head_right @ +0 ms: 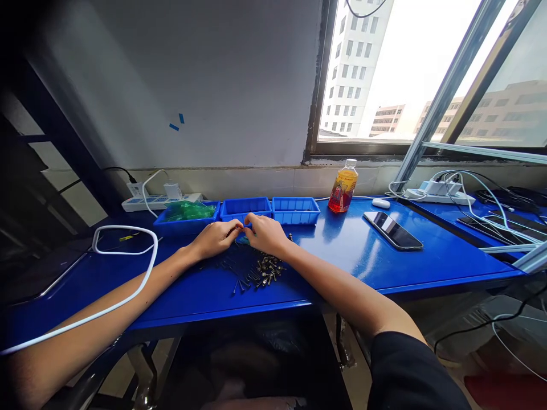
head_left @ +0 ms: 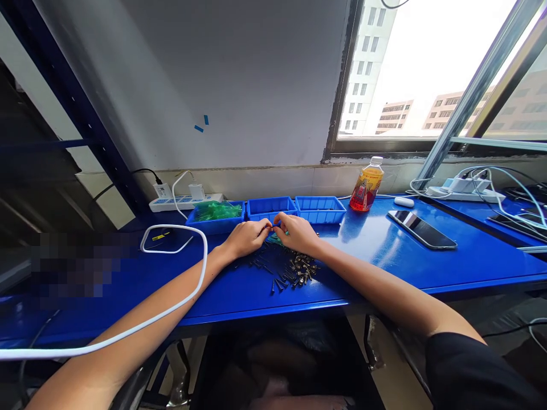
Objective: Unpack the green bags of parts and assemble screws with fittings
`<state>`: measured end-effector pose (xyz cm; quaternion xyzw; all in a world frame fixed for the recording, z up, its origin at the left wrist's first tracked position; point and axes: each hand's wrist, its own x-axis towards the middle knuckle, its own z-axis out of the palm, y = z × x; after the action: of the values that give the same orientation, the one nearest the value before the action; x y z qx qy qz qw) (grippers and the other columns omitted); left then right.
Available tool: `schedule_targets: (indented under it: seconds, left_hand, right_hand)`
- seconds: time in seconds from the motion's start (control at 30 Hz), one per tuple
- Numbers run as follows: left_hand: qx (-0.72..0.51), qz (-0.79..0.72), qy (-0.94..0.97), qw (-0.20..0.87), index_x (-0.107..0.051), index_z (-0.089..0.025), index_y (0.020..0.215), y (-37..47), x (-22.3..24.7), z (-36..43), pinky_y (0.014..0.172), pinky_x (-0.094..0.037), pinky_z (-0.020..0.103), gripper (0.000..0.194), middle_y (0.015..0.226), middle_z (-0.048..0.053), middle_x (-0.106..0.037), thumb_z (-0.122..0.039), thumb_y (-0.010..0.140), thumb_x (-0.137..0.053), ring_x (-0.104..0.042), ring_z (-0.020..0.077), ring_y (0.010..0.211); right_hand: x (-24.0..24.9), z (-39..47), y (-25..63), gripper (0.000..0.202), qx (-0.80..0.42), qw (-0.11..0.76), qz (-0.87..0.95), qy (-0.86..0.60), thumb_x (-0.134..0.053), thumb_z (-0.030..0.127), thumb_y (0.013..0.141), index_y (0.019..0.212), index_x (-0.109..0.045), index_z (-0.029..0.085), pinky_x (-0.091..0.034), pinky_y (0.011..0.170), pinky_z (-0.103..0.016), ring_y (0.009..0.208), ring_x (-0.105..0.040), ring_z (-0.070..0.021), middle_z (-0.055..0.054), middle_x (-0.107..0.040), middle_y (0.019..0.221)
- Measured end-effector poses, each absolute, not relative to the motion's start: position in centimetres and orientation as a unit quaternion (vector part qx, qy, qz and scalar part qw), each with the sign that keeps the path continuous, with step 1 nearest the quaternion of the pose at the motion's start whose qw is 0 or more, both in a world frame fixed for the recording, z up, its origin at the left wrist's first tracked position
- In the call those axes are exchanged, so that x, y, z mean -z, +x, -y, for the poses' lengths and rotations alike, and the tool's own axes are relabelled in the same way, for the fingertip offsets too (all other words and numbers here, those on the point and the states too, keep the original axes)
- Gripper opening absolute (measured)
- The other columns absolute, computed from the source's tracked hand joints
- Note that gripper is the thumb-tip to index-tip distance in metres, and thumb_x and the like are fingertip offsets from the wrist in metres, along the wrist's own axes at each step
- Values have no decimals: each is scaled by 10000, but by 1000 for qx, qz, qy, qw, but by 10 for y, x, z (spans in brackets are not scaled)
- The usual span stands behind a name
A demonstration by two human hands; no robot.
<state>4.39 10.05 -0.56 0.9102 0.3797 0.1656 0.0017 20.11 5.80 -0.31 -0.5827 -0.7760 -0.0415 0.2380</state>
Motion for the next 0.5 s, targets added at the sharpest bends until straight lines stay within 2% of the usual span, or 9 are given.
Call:
schedule_targets:
  seconds: [0.1,0.33,0.5]
  left_hand:
    - [-165,-376,912,5,-586,-210,957,44,6,-101,616,-415,262,308,839,52,-705,-317,901,-303,-662,224,808]
    - [-179,-386,905,12,-587,-213,1003,43,6,-100,562,-400,244,302,675,19,-674,-350,887,-344,-642,191,642]
    - [-188,-392,900,17,-576,-214,1016,43,7,-100,578,-411,252,296,731,25,-686,-353,882,-352,-647,198,669]
  right_hand:
    - [2,-58,201,142,41,223,783,-580,-472,183,861,954,-580,186,-374,635,-240,831,-625,-176,-46,-685,870]
    - [3,-60,200,191,42,198,768,-608,-392,225,922,955,-575,181,-397,665,-254,902,-627,-200,-77,-685,950]
    - [2,-60,200,215,51,180,769,-612,-376,245,933,926,-582,186,-403,667,-252,888,-630,-195,-80,-688,939]
